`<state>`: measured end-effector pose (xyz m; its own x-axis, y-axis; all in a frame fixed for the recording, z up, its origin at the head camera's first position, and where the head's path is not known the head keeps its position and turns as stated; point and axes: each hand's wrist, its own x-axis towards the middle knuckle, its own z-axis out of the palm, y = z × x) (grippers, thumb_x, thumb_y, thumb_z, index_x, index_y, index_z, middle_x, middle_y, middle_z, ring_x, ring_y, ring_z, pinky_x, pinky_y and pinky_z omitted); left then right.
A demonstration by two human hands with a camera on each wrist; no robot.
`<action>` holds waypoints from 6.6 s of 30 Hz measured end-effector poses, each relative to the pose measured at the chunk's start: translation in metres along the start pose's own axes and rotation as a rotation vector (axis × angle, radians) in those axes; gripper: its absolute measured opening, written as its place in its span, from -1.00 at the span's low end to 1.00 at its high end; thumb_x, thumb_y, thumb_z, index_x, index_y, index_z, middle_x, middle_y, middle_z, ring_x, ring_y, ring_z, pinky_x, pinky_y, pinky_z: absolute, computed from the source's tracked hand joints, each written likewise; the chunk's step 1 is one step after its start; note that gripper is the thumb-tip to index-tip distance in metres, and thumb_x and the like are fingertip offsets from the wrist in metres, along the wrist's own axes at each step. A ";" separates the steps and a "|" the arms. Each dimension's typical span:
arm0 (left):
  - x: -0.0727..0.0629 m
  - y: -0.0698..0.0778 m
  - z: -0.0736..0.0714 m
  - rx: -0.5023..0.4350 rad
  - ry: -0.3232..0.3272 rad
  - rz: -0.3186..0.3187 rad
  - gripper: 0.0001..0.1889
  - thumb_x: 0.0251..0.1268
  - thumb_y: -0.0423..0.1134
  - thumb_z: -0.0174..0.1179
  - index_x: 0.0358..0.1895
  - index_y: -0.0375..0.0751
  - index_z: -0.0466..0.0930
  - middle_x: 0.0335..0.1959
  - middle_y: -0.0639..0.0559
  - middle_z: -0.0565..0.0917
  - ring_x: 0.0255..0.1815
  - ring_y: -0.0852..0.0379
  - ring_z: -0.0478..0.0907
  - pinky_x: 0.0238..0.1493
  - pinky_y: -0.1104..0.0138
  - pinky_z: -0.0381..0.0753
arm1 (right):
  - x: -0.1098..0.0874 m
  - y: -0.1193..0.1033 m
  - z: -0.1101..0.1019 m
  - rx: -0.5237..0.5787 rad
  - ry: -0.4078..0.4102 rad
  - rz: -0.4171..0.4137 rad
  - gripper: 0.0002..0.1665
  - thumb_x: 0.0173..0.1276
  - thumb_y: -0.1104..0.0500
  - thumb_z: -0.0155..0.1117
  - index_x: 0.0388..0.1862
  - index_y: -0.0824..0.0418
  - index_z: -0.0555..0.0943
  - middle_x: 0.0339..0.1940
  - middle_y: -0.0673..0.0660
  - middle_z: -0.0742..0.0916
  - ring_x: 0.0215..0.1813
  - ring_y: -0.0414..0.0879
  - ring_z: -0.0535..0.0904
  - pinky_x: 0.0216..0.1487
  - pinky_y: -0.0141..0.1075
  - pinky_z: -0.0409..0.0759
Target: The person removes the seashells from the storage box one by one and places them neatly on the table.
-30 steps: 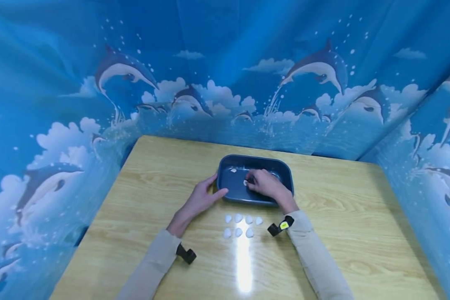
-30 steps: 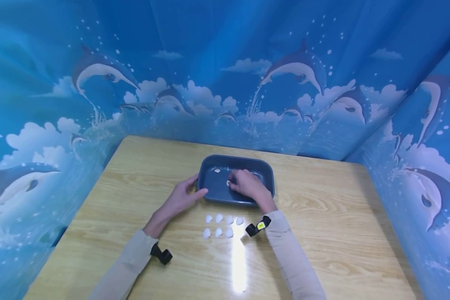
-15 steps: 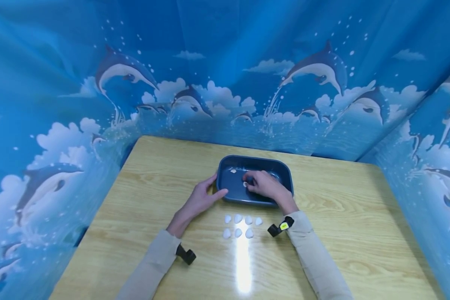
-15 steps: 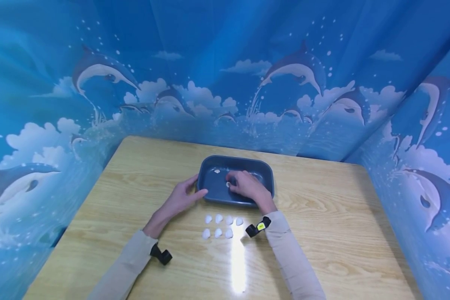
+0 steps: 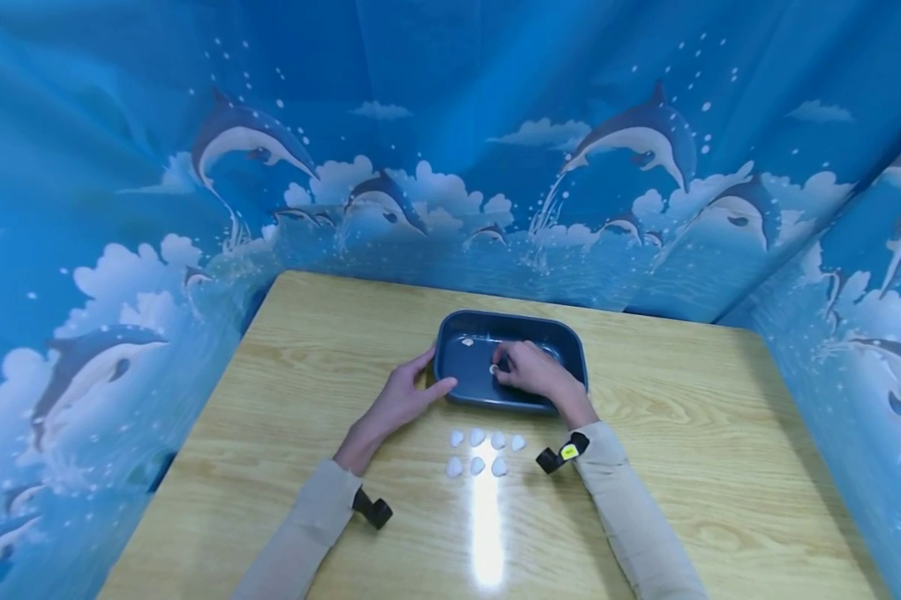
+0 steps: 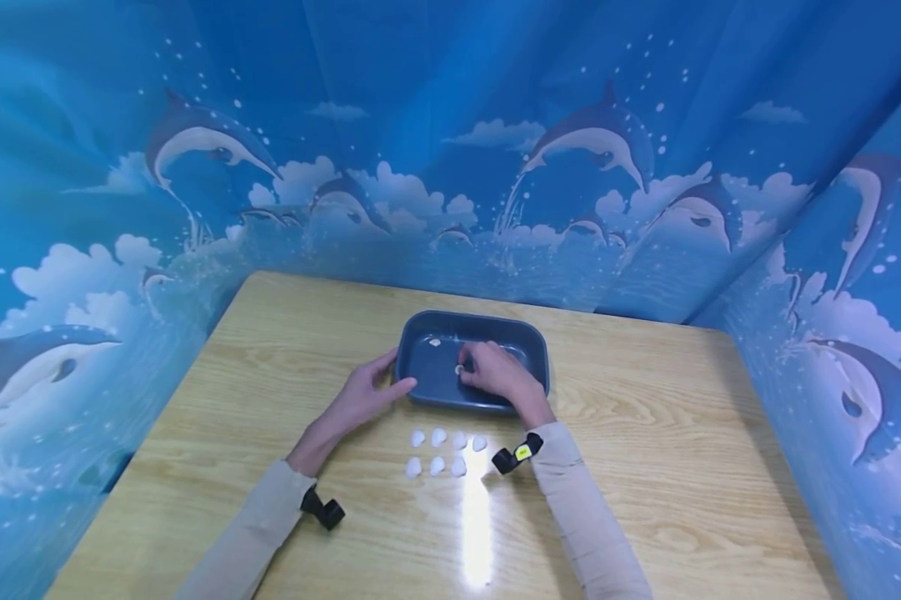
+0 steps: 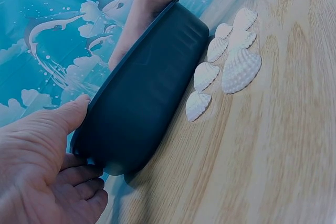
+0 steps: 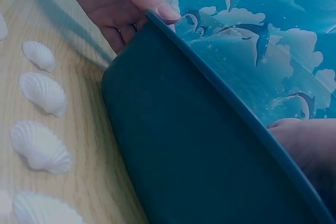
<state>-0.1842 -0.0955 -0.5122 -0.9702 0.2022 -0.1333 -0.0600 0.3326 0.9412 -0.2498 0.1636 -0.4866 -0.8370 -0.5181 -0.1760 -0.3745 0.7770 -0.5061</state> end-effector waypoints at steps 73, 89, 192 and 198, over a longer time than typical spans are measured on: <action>0.000 0.000 -0.001 0.009 -0.008 0.039 -0.08 0.38 0.14 0.38 0.64 -0.16 0.15 0.66 -0.07 0.19 0.68 -0.08 0.06 0.65 0.06 0.13 | -0.059 -0.018 -0.033 0.021 0.128 -0.057 -0.84 0.44 0.16 0.37 -0.11 0.22 0.71 -0.66 -0.06 0.47 -0.63 -0.19 0.33 -0.57 -0.36 0.26; 0.001 -0.001 -0.001 0.012 -0.006 0.038 -0.09 0.38 0.14 0.38 0.64 -0.15 0.16 0.66 -0.10 0.19 0.69 -0.09 0.05 0.65 0.05 0.12 | -0.099 -0.020 -0.041 0.023 0.212 -0.052 -0.83 0.40 0.17 0.40 -0.10 0.22 0.71 -0.65 -0.08 0.46 -0.63 -0.22 0.31 -0.57 -0.37 0.27; 0.000 0.003 -0.002 0.007 -0.020 0.051 -0.17 0.47 -0.03 0.34 0.64 -0.19 0.14 0.67 -0.11 0.17 0.69 -0.08 0.03 0.65 0.05 0.11 | -0.147 -0.003 0.015 0.137 0.130 0.032 -0.87 0.36 0.20 0.47 -0.15 0.17 0.72 -0.63 -0.12 0.46 -0.61 -0.31 0.33 -0.60 -0.42 0.32; 0.000 0.002 -0.002 0.007 -0.015 0.054 -0.17 0.46 -0.03 0.34 0.64 -0.21 0.15 0.67 -0.13 0.18 0.69 -0.10 0.05 0.65 0.03 0.11 | -0.143 -0.011 0.005 0.142 0.142 0.008 -0.83 0.36 0.24 0.44 -0.09 0.21 0.72 -0.64 -0.13 0.45 -0.60 -0.30 0.32 -0.59 -0.42 0.31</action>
<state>-0.1844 -0.0967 -0.5095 -0.9684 0.2337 -0.0867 -0.0055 0.3275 0.9448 -0.1244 0.2275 -0.4599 -0.8917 -0.4481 -0.0646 -0.3155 0.7174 -0.6211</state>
